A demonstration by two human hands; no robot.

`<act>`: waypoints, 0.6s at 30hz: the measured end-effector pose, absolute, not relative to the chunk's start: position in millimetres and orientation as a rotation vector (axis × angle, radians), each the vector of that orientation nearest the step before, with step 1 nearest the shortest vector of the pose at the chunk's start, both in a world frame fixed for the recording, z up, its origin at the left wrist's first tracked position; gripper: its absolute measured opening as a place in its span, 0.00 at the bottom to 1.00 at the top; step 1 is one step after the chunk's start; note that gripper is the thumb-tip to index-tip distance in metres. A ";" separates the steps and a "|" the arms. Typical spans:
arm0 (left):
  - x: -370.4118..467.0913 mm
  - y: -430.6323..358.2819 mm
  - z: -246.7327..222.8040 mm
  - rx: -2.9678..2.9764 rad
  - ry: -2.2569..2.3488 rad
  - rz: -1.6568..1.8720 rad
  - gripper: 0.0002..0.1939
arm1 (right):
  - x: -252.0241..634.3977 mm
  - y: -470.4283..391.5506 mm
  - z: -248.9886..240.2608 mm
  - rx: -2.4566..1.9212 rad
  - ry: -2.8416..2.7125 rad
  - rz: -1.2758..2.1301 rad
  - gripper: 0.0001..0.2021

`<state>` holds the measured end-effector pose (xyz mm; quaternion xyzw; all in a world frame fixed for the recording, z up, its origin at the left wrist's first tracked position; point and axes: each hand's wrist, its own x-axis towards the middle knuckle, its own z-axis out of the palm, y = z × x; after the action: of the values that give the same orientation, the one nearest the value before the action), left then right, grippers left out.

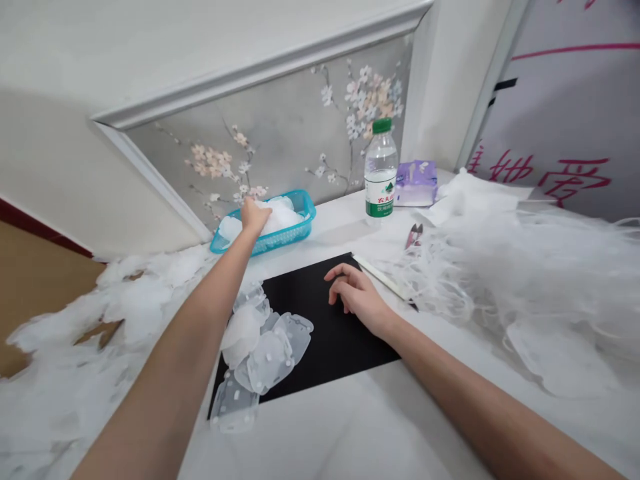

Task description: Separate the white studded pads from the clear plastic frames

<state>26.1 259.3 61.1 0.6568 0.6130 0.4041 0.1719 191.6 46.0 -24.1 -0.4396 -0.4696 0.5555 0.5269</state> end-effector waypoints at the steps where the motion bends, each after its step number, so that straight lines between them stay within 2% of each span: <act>1: 27.4 263.4 56.4 1.912 1.800 1.083 0.31 | 191.8 46.5 -23.7 -1.056 -1.125 1.327 0.14; 6: 29.6 271.0 39.5 2.071 2.026 0.770 0.24 | 192.5 48.5 -24.6 -1.087 -1.140 1.317 0.14; 10: 19.1 262.5 42.9 2.121 2.069 0.730 0.27 | 193.2 48.1 -25.5 -1.086 -1.162 1.313 0.13; 14: -9.7 220.1 49.5 2.299 1.974 0.865 0.27 | 192.5 48.2 -28.0 -1.093 -1.177 1.307 0.13; 18: -55.4 147.1 39.2 2.419 1.788 0.774 0.30 | 192.2 47.8 -31.2 -1.106 -1.195 1.297 0.12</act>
<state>-55.4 147.1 39.2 0.7786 0.5757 0.2492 0.0178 192.2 47.8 -31.2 -0.4585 -0.4953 0.5375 0.5056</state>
